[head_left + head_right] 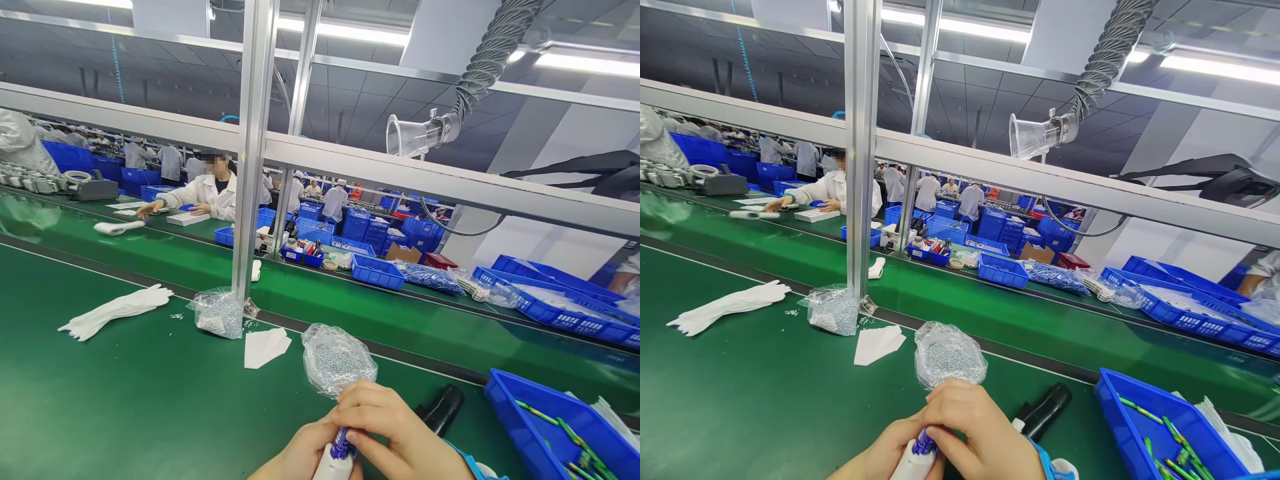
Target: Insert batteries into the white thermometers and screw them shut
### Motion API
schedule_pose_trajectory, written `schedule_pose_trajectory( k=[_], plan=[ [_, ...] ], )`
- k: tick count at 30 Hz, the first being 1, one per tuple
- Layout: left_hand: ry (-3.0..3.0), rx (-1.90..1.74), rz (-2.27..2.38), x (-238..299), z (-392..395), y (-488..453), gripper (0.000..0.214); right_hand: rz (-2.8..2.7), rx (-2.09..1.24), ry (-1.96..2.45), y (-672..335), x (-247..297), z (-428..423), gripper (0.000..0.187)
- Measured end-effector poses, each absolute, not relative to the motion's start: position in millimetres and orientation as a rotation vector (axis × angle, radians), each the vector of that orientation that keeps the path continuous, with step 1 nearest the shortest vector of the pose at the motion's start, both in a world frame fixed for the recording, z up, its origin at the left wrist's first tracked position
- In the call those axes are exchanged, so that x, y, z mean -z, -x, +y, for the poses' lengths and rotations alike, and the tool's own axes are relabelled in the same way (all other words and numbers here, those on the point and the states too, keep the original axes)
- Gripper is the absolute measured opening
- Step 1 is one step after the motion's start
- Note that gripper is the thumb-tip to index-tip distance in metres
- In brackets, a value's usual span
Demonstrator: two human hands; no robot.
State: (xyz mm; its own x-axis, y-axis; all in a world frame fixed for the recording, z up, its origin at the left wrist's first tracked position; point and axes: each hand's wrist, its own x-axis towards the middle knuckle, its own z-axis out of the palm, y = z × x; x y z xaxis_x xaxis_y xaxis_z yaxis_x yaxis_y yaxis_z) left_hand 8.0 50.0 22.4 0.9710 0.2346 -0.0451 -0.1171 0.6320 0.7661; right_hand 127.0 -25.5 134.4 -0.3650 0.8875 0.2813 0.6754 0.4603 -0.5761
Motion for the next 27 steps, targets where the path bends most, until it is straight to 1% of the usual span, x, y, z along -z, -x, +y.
schedule_pose_trajectory(
  k=[3,7,14,17,19,21,24,25,27],
  plan=[
    [-0.879,-0.156,0.192,-25.4,50.3,-7.1,0.058,-2.180,-0.425,1.311,-127.7,-133.1,-27.9,0.031],
    [-0.892,-0.125,0.283,-28.0,51.1,-7.6,0.068,-2.161,-0.279,1.325,-131.8,-127.9,-31.4,0.036],
    [-0.988,-0.139,0.287,-34.0,49.3,-6.3,0.067,-2.136,-0.328,1.271,-128.3,-128.7,-27.6,0.034],
    [-0.980,-0.163,0.279,-34.4,48.9,-7.0,0.067,-2.139,-0.406,1.251,-123.8,-130.7,-26.3,0.030],
    [-0.970,-0.173,0.273,-32.6,49.6,-8.2,0.069,-2.125,-0.396,1.270,-122.8,-130.8,-26.8,0.029],
    [-0.935,-0.187,0.253,-28.5,51.1,-9.9,0.069,-2.113,-0.310,1.315,-124.3,-129.7,-28.1,0.032],
    [-0.827,-0.252,0.219,-21.0,53.8,-12.5,0.059,-2.128,-0.123,1.374,-131.0,-127.1,-30.3,0.036],
    [-0.800,-0.287,0.221,-19.5,54.5,-12.9,0.061,-2.123,-0.061,1.400,-134.7,-126.3,-31.0,0.036],
    [-0.783,-0.359,0.254,-19.1,55.2,-12.8,0.077,-2.086,0.039,1.479,-145.2,-124.8,-32.8,0.035]
  ],
)
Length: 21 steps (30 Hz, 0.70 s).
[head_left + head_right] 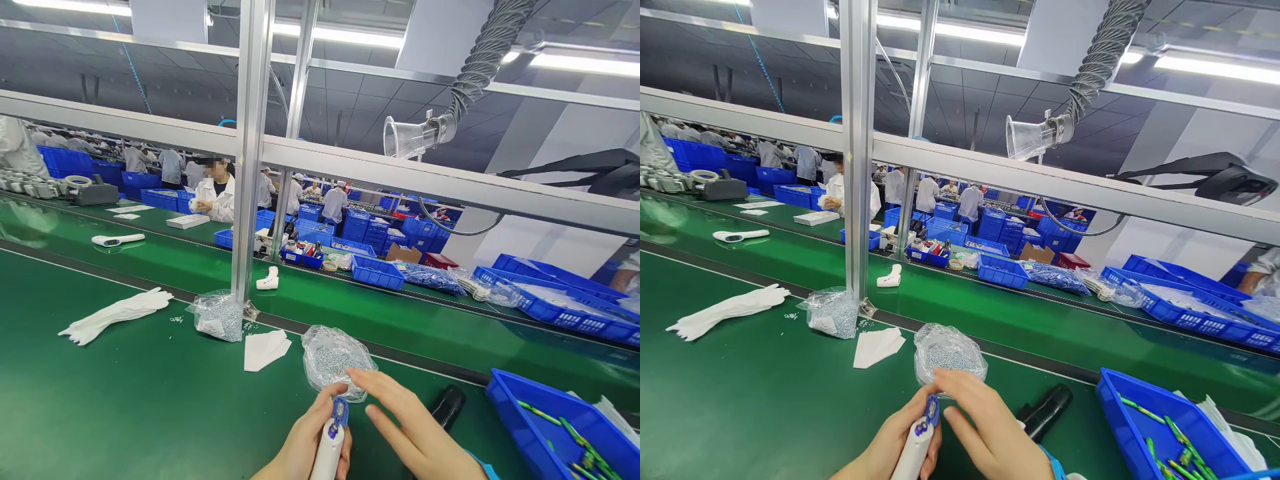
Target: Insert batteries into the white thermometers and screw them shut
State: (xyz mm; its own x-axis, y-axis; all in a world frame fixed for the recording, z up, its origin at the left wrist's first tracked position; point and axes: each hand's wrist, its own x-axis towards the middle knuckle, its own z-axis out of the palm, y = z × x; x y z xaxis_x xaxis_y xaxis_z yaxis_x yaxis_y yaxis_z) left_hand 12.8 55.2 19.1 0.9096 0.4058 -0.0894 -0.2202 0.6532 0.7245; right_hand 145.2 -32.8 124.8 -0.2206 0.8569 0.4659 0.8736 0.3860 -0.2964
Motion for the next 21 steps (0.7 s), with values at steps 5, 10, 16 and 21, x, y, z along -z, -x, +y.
schedule_pose_trajectory(
  k=[5,10,16,21],
  plan=[
    [-0.813,-0.500,0.366,-22.0,54.5,-7.5,0.078,-2.005,0.031,1.856,-197.4,-109.3,-50.0,0.037],
    [-1.289,-0.576,0.477,-8.1,53.1,-3.0,0.055,-1.848,-0.118,2.398,-266.5,-66.2,-88.2,0.055],
    [-1.746,-0.634,0.475,-2.4,53.5,-2.2,0.019,-1.740,-0.252,2.666,-284.1,-43.1,-105.3,0.072],
    [-1.802,-0.834,0.190,2.2,54.1,-7.6,0.012,-1.743,-0.320,2.766,-270.2,-55.0,-98.7,0.066]
  ],
)
